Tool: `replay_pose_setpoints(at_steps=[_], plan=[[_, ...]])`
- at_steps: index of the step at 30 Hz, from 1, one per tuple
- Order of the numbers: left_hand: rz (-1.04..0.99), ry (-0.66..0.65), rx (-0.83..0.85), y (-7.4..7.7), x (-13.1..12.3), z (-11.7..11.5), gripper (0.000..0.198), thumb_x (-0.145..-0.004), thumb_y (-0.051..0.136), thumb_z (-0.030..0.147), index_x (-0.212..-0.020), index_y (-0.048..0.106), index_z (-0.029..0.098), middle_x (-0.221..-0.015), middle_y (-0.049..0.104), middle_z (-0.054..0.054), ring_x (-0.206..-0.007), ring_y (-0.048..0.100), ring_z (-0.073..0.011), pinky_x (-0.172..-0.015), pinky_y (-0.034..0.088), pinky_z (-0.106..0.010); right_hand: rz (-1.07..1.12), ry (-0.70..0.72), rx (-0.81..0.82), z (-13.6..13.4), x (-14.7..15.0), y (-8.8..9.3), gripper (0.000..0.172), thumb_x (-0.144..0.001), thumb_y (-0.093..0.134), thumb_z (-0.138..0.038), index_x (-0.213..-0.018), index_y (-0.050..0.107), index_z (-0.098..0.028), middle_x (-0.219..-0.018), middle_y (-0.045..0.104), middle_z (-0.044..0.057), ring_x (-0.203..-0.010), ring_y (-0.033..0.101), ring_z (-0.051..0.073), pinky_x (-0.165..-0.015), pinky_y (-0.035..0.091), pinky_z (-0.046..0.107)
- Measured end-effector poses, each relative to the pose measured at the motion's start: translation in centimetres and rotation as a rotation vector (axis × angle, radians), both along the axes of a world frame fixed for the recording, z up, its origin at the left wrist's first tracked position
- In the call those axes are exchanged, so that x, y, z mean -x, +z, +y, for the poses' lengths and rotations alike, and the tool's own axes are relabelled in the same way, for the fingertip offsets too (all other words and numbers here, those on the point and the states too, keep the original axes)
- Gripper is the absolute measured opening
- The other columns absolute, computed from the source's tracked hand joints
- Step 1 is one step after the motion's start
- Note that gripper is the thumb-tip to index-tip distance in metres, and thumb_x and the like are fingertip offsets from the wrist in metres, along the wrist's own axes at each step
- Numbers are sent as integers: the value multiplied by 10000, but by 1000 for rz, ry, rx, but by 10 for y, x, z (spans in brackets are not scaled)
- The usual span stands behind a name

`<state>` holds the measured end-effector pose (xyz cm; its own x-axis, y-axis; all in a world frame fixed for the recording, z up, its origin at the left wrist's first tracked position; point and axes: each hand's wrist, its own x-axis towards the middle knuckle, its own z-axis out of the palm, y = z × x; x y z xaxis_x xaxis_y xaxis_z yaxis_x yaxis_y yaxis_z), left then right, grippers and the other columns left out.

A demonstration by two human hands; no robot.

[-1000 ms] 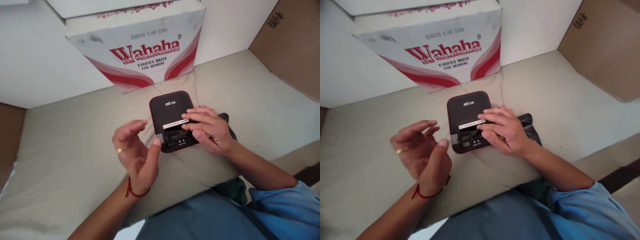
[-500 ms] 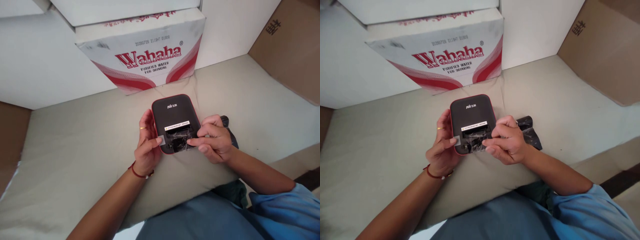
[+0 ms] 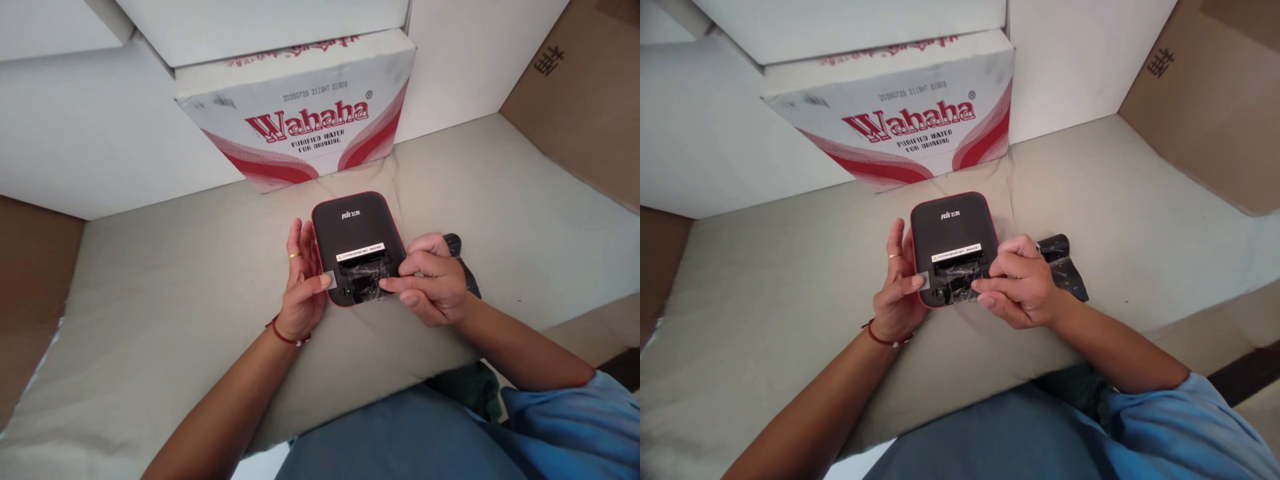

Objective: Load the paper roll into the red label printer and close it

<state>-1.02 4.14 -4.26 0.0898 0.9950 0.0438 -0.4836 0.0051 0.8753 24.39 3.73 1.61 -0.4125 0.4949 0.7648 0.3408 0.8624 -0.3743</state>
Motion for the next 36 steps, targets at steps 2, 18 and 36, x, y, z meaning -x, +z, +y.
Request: replay_pose_setpoints(at_steps=[2,18,36], plan=[[18,-6,-7,0,0,0,1018,-708,1009,430,-1603,539,550,-1821,407,61,-1795,181,-356,-1489,131,-611,3,-4,-9,0,0,-1,304,-1137,550,-346,-1087,832,-245,-762,667,0,-779,597,192,-789,492,432],[42,-12,-104,-6,-4,1,975,-788,965,410,-1615,472,568,-1874,318,75,-1789,196,-343,-1458,235,-578,2,14,-50,0,1,-8,242,-1072,627,-267,-1203,830,-247,-789,670,-22,-711,574,173,-818,494,442],[-102,201,47,-22,-9,16,539,-872,923,564,-1284,676,320,-1507,652,-57,-1479,610,-237,-1339,443,-451,-1025,-347,585,70,57,87,211,-979,664,-171,-1032,851,-252,-1039,858,78,-905,746,261,-713,408,348]])
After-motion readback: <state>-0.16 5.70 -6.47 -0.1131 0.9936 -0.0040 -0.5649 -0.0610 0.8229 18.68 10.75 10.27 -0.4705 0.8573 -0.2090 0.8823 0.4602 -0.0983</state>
